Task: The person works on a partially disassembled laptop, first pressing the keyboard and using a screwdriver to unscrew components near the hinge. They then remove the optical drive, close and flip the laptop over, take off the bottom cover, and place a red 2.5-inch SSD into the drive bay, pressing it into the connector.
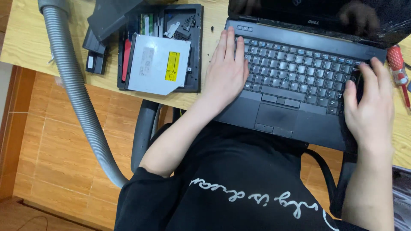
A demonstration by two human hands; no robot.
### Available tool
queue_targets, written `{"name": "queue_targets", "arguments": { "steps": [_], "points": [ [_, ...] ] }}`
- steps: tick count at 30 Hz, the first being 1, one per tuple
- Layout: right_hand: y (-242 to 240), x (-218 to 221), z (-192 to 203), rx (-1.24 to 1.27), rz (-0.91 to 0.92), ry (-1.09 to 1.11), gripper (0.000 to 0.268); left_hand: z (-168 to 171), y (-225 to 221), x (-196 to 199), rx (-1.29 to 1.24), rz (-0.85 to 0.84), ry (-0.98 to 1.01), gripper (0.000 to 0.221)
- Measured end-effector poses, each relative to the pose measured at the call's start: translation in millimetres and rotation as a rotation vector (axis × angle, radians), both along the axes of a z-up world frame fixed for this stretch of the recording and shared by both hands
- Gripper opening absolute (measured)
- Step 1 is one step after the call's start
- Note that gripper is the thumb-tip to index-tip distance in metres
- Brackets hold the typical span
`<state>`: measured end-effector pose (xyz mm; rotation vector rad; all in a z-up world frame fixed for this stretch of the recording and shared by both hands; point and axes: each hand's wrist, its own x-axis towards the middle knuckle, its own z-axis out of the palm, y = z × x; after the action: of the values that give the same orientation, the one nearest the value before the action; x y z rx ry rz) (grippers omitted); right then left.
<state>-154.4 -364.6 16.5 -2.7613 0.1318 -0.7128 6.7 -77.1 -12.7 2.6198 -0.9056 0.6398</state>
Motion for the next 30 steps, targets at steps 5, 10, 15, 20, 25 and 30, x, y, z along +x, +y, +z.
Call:
{"name": "queue_targets", "arguments": {
  "steps": [5, 10, 15, 20, 25, 30],
  "points": [
    [-32, -2, -9, -0.09, -0.009, 0.095, 0.035, 3, 6, 11, -0.05, -0.061, 0.058, 0.052],
    [-50, 5, -5, -0.12, 0.032, 0.164, 0.026, 25, 29, 44, 0.067, -0.083, 0.167, 0.035],
    [-28, 4, 22, 0.48, -0.096, 0.197, 0.034, 41, 58, 77, -0.162, -0.366, 0.547, 0.041],
    [-65, -2, -9, -0.127, 0.048, 0.109, 0.026, 43, 57, 73, -0.182, -0.397, 0.491, 0.045],
    [-70, -1, -20, -0.275, 0.078, 0.111, 0.029, 32, 56, 64, -0.099, -0.349, 0.391, 0.044],
    [-48, -6, -2, -0.171, 0.071, 0.067, 0.029, 36, 62, 56, 0.058, -0.347, 0.15, 0.047]
  ]
}}
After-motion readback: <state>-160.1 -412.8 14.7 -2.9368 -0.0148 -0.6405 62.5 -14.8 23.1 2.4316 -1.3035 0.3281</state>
